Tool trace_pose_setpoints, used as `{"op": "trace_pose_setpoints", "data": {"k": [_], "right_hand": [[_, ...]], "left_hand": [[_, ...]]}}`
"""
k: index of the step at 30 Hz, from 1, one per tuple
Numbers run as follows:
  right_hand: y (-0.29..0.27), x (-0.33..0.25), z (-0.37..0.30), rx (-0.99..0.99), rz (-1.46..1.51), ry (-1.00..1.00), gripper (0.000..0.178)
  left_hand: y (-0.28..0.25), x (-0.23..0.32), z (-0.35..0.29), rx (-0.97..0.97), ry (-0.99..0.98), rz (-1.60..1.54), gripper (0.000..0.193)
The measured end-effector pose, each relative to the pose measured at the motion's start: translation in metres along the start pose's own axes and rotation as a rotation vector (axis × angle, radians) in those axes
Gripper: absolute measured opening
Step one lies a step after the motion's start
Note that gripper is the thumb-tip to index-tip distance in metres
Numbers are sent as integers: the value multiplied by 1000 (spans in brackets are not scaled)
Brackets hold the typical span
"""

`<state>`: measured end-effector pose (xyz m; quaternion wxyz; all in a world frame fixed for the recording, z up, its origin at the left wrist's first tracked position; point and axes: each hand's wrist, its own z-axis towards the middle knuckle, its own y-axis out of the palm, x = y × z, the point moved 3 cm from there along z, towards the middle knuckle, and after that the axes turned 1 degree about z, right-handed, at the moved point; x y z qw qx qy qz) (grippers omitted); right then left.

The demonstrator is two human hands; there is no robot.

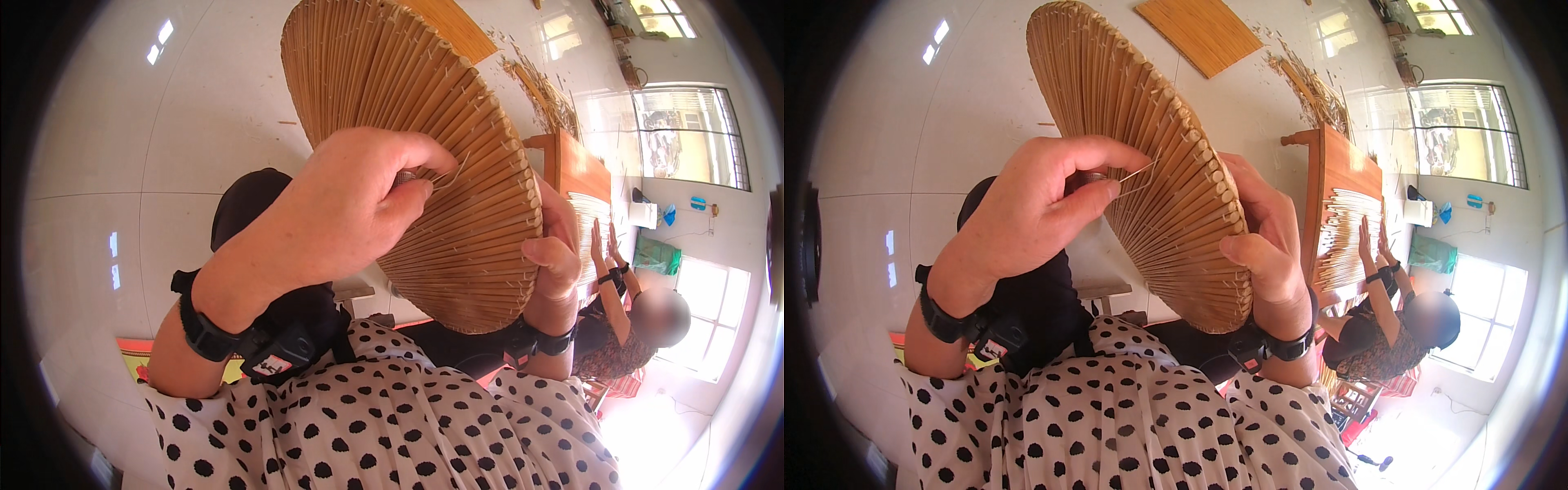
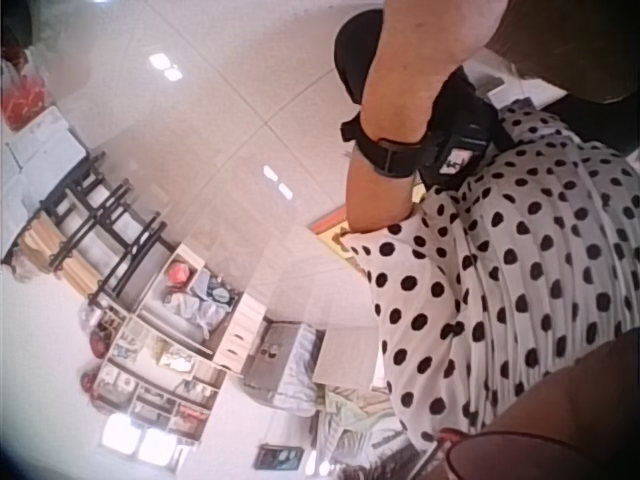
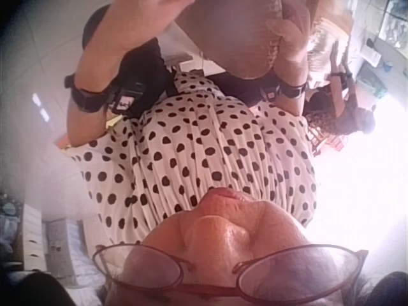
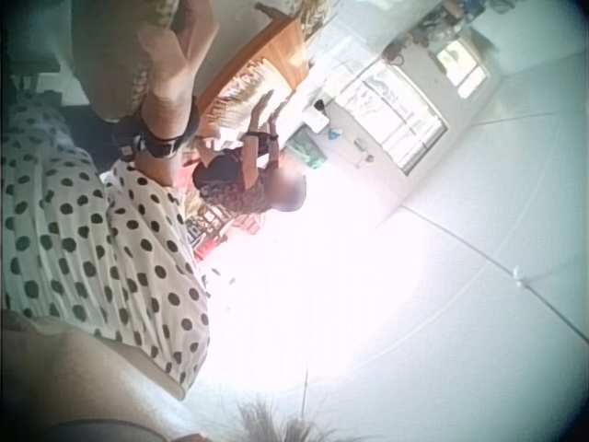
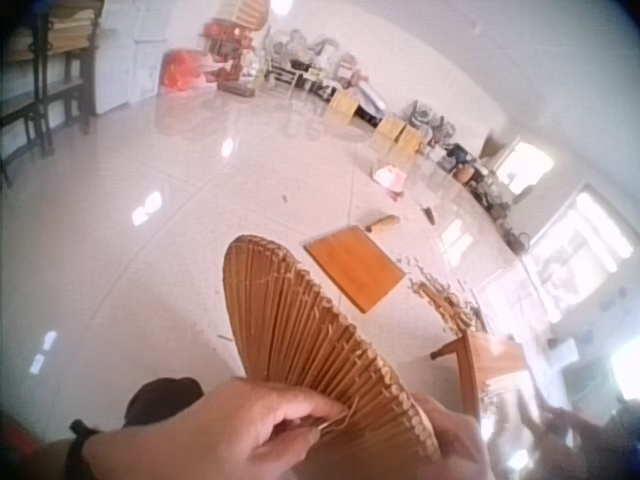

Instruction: The person weaves a thread through the edges of a circular bamboo base using a needle, then uses pliers to cut the excess thread.

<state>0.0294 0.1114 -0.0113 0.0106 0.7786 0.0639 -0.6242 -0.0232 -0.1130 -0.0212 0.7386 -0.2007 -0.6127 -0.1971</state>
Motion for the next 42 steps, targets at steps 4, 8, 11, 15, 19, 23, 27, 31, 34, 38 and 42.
{"op": "trace_pose_setpoints", "data": {"k": [4,8,11,15,19,23,27,31,34,38,42], "right_hand": [[0,3,-7,-11,-6,8,80],[3,6,-8,-57,9,-4,81],[2,6,-9,-79,-7,-5,82],[2,4,-7,-160,-24,-78,78],[11,-1,-13,-199,-124,-85,69],[27,13,-22,-307,-173,-205,74],[49,21,-33,-360,-218,-326,79],[63,34,-41,-366,-27,-318,80],[71,42,-45,-371,40,-328,81],[72,47,-48,-339,64,-325,82],[74,49,-48,-361,66,-339,80]], "left_hand": [[-2,4,0,-30,70,111,20],[2,4,-4,-1,136,225,18],[1,3,1,-27,84,178,18],[14,-21,-6,28,145,399,20],[5,4,-23,29,207,419,25],[-2,-5,-48,-47,67,422,32],[-16,-14,-88,-61,38,454,29],[-31,-13,-127,-68,-145,705,21],[-32,-12,-146,-42,-143,807,22],[-29,-3,-150,-27,-176,928,32],[-31,-4,-162,-39,-181,959,42]]}}
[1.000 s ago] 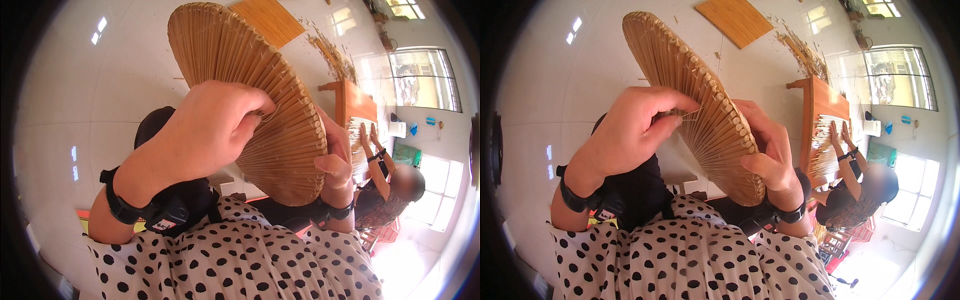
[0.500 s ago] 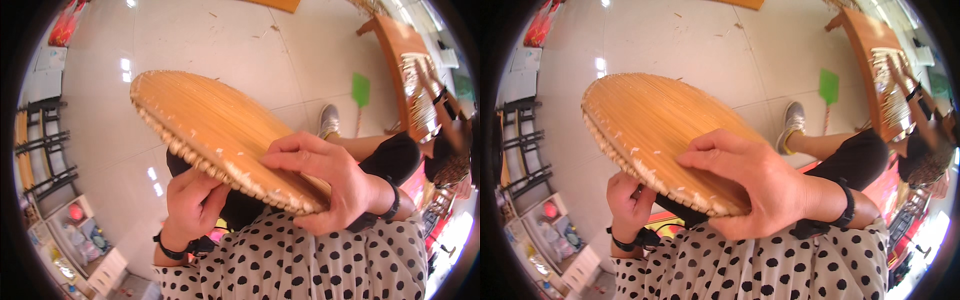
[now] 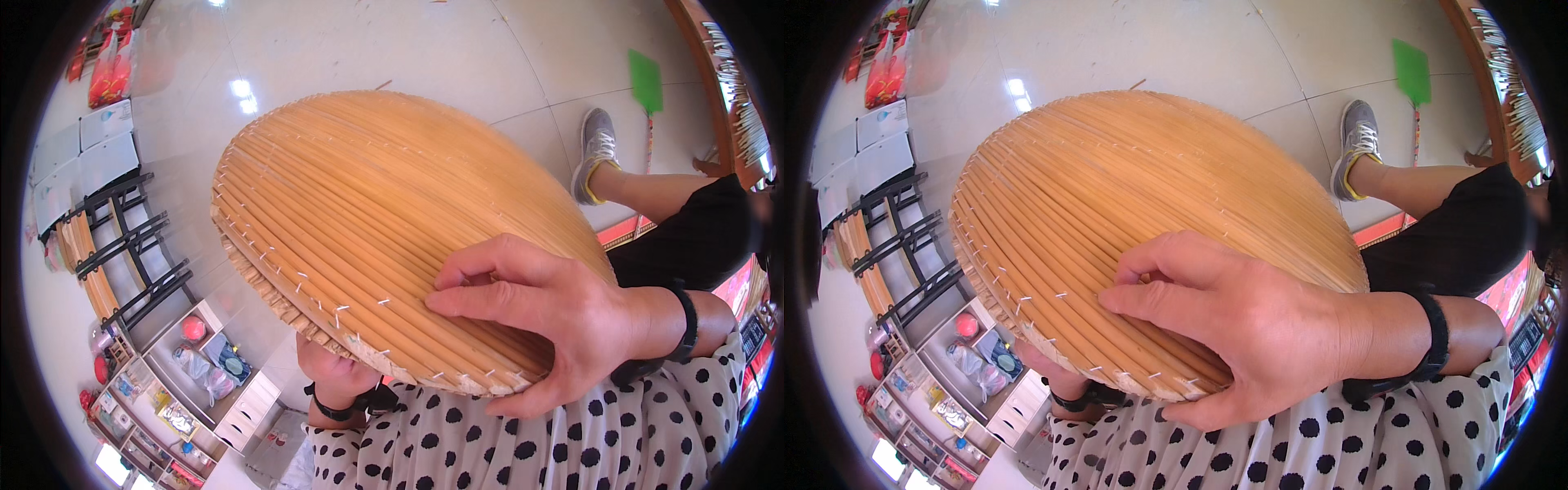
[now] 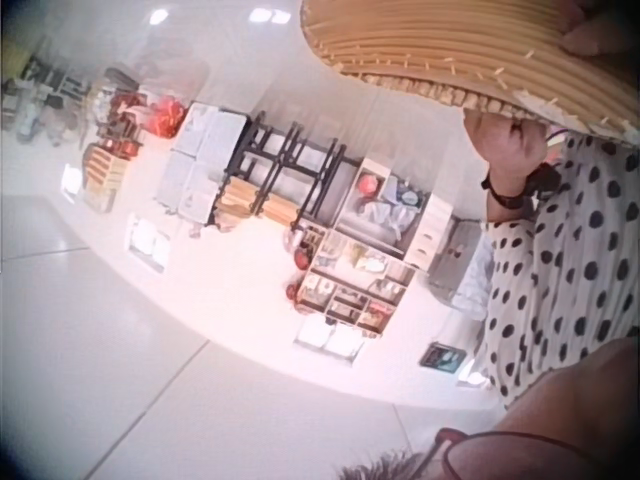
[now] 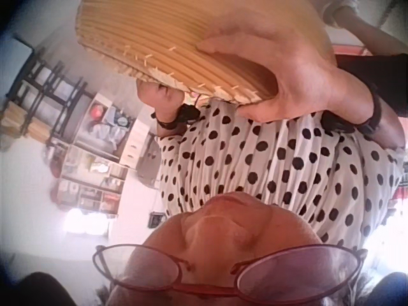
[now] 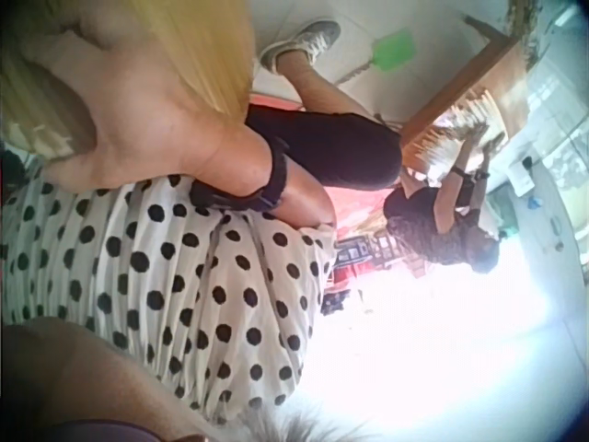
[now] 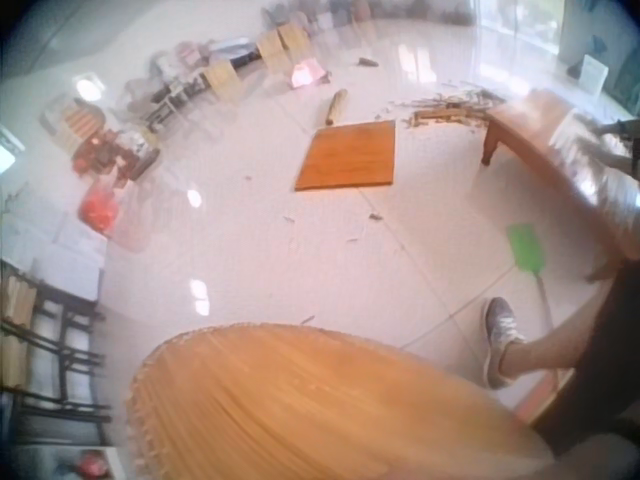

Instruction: The person weaves a thread through the edges of a circular bamboo base using a needle, then uses pliers to cut the excess thread.

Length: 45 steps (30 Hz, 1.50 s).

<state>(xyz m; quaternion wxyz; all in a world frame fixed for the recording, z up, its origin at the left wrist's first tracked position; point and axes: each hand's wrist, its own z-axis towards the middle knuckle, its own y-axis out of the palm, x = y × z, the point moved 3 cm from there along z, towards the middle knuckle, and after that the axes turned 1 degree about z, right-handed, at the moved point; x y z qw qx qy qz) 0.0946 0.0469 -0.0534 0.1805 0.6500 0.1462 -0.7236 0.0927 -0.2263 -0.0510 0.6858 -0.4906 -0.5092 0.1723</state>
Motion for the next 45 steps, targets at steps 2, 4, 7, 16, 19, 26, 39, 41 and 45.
{"op": "trace_pose_setpoints", "data": {"k": [2,4,7,16,19,26,39,41,45], "right_hand": [[2,1,1,-21,-12,6,79],[4,1,2,-33,-34,12,79],[1,-2,0,-59,-15,-16,78],[6,1,-1,-40,-30,-43,75],[7,2,-2,-25,-32,-62,75],[4,2,-1,53,-48,-108,74],[-2,0,-5,37,-57,-85,71],[-2,0,-4,33,-56,-81,71],[-4,-1,-3,22,-50,-82,71]], "left_hand": [[3,-4,-8,47,3,2,46],[8,-9,-13,77,14,-14,50],[3,0,-18,96,-16,-20,57],[11,-8,-25,146,-55,-141,81],[13,-5,-27,158,-153,-225,85],[0,-17,-25,11,-173,-135,80],[-10,-16,-28,-117,-270,-253,68],[-14,-16,-23,-113,-264,-252,66],[-12,-15,-21,-52,-146,-142,62]]}}
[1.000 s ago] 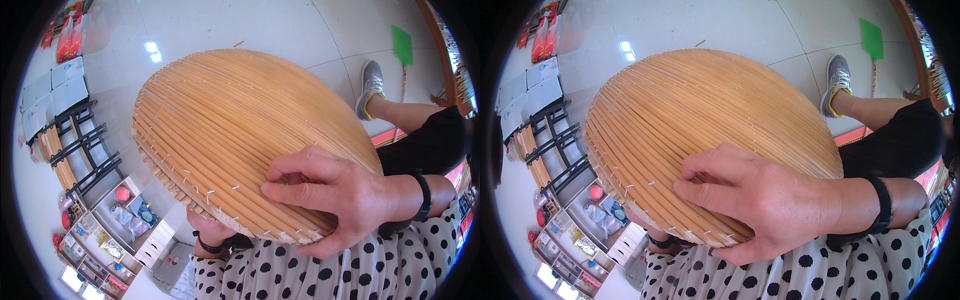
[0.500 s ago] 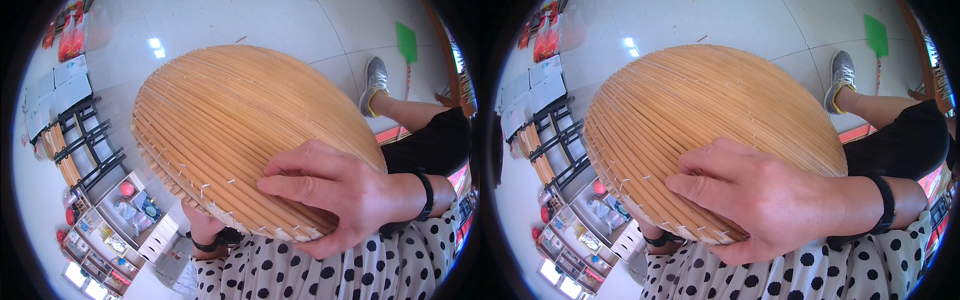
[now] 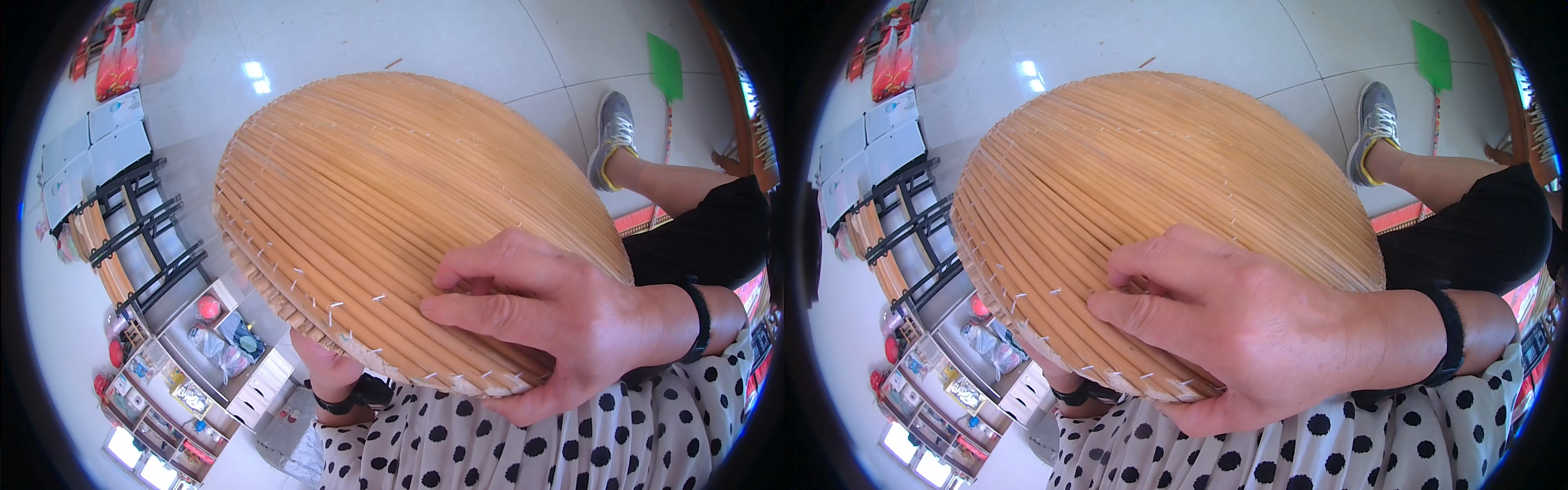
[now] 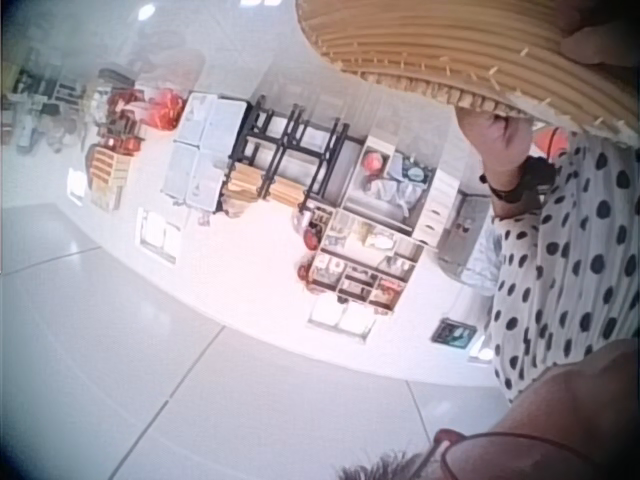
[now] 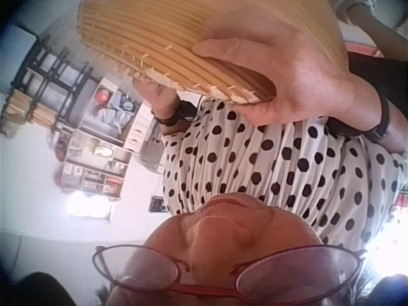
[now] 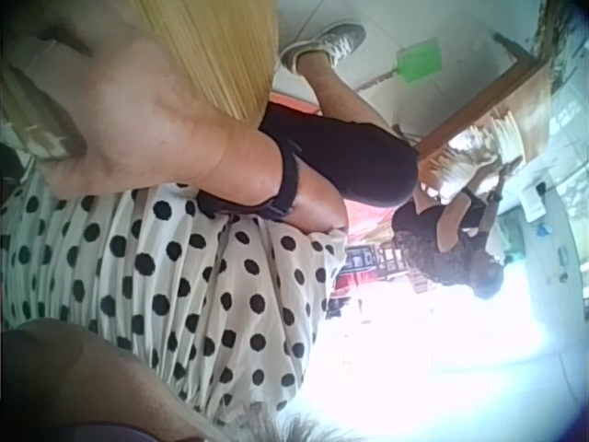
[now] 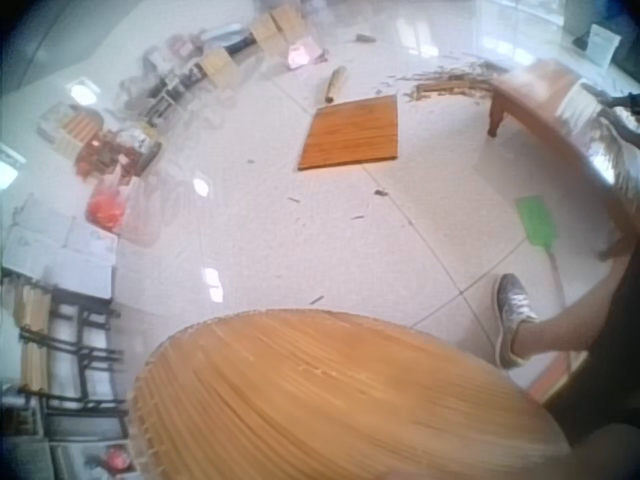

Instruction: The person weaves a thread through the edges of a circular bamboo base using a needle, then uses pliers to cut the excess thread.

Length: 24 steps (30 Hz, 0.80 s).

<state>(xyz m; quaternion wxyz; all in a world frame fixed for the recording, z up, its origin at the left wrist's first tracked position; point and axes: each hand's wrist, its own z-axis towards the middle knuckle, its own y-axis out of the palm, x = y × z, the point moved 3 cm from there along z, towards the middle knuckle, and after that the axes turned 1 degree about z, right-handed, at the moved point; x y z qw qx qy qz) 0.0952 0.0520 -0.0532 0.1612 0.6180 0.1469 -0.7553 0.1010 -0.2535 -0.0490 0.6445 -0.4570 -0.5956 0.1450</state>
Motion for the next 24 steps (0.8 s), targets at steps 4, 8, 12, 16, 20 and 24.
{"op": "trace_pose_setpoints", "data": {"k": [4,8,12,16,20,24], "right_hand": [[1,-1,-1,-15,-10,6,72],[2,0,0,-17,-3,2,72],[3,0,1,-9,-1,-1,72],[3,0,1,-24,-3,4,72],[4,1,0,-29,1,-1,72],[2,0,-1,-21,3,-5,72]], "left_hand": [[4,0,-1,91,-39,-59,59],[5,4,1,121,-43,-105,57],[4,3,-1,74,-26,-90,57],[7,2,-4,116,-18,-56,56],[8,4,-2,111,-3,-127,60],[16,14,-2,212,-206,-272,69]]}}
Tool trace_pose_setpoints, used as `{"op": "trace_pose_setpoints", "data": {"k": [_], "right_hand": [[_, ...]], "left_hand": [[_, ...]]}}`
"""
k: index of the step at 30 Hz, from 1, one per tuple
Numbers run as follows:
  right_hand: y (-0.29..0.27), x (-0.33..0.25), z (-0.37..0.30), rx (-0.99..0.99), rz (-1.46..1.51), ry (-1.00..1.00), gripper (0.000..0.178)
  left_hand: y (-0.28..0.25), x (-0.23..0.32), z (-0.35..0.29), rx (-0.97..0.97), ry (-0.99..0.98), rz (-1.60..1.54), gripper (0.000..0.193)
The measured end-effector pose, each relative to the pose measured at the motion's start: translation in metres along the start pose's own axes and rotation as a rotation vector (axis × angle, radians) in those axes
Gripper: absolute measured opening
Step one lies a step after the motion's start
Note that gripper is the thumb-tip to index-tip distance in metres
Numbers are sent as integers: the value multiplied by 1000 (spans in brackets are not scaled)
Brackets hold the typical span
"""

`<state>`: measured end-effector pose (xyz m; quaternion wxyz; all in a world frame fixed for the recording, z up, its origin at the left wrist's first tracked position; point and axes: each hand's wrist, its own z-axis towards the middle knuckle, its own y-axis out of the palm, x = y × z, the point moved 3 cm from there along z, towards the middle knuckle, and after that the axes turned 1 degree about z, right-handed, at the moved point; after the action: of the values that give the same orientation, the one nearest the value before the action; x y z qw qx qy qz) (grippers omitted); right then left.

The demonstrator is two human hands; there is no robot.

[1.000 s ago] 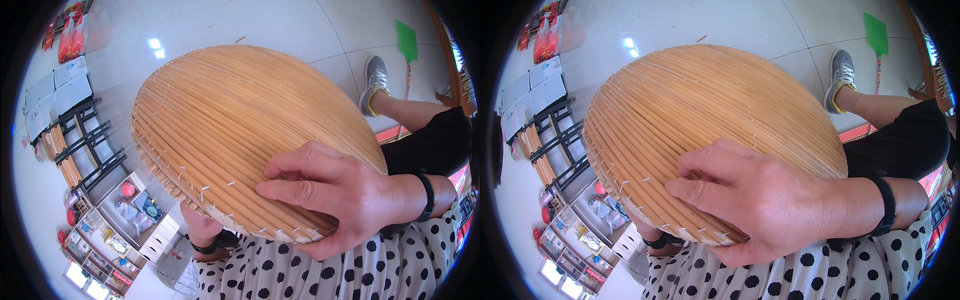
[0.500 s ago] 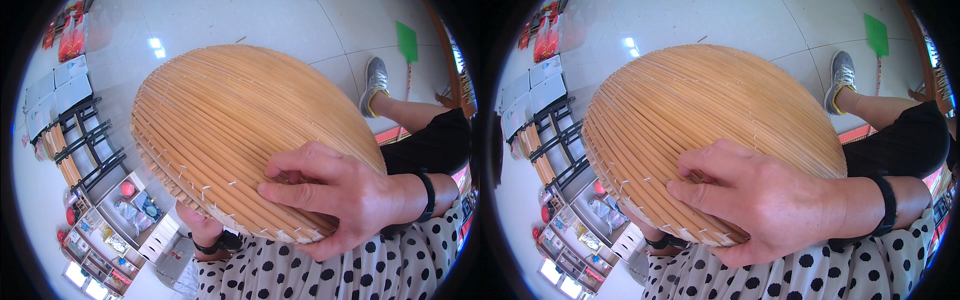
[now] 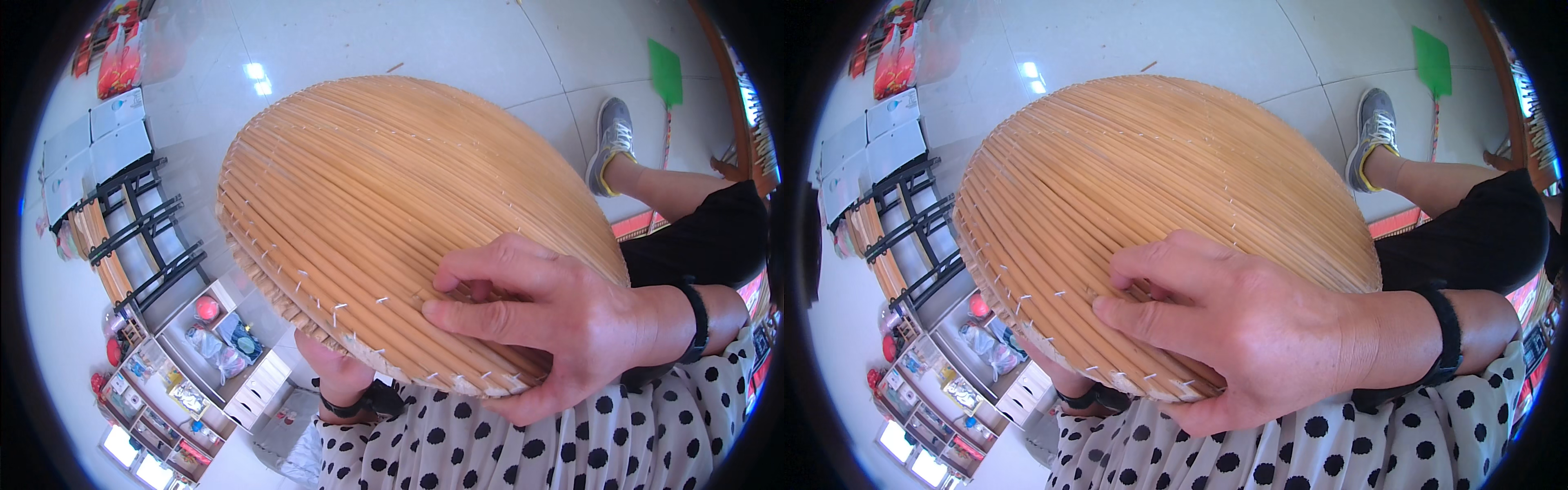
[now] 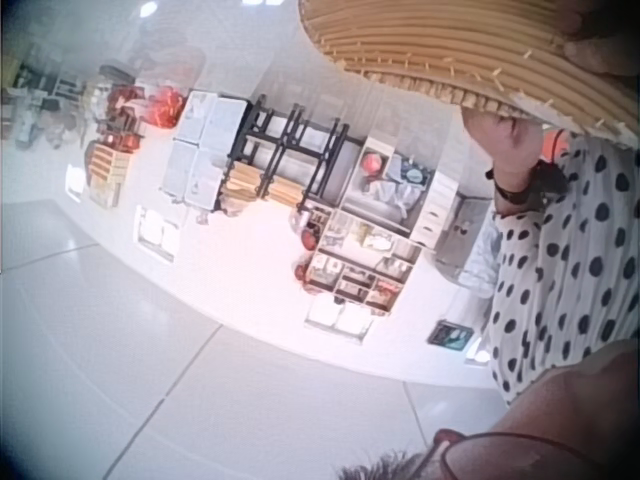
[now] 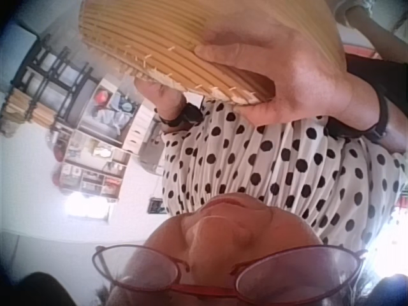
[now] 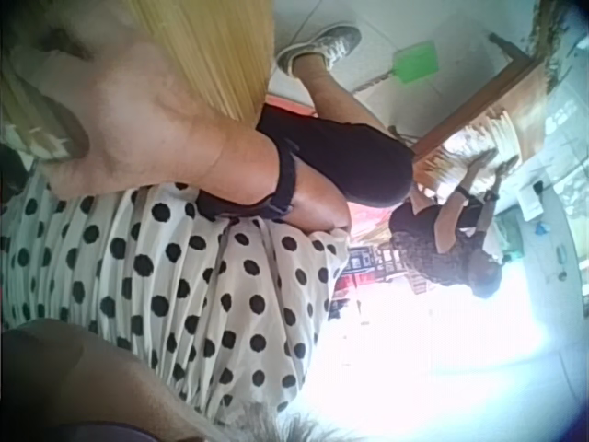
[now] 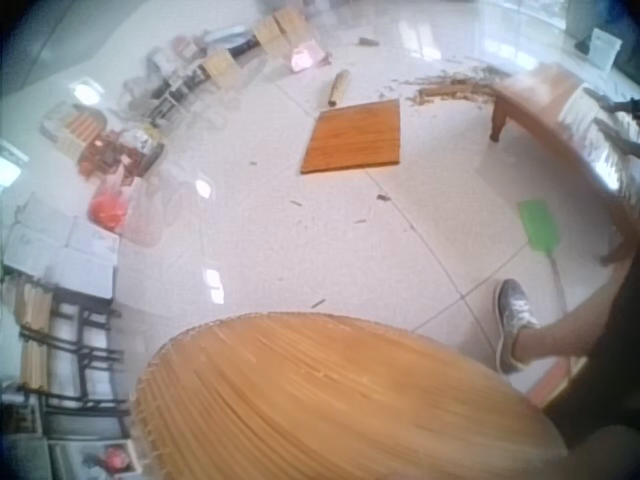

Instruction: The person weaves a thread through the edges of a circular bamboo base using a needle, then uses pliers to cut the excess thread.

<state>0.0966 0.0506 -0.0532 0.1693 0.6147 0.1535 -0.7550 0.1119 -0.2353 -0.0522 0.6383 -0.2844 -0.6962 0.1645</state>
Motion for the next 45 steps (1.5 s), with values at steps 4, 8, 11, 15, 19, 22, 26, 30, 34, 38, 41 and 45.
{"op": "trace_pose_setpoints", "data": {"k": [4,8,11,15,19,22,26,30,34,38,41,45], "right_hand": [[0,-1,0,0,13,7,73],[1,1,-3,20,-62,-4,75],[-4,0,-2,27,-139,-25,77],[-18,-8,11,-1,-289,-50,74],[-41,-24,23,-15,-374,40,60],[-55,-34,27,-33,-465,111,44],[-74,-53,34,-54,-616,97,30],[-109,-55,30,70,-846,48,25],[-136,-54,24,464,-1080,-118,25],[-149,-51,5,879,-1124,-12,19],[-159,-62,-17,979,-827,370,42],[-150,-46,-19,992,-314,627,62]], "left_hand": [[9,14,6,-57,-99,-55,68],[25,19,20,-115,-115,-82,59],[38,28,35,-96,-134,-188,49],[44,59,54,-67,-100,-430,38],[25,73,76,59,203,-123,34],[-6,70,85,345,456,263,38],[-22,84,131,360,797,404,50],[-10,81,170,3,719,287,48],[21,79,199,-96,592,109,32],[48,99,182,179,729,210,27],[83,120,161,292,829,115,26],[122,125,116,344,808,109,25]]}}
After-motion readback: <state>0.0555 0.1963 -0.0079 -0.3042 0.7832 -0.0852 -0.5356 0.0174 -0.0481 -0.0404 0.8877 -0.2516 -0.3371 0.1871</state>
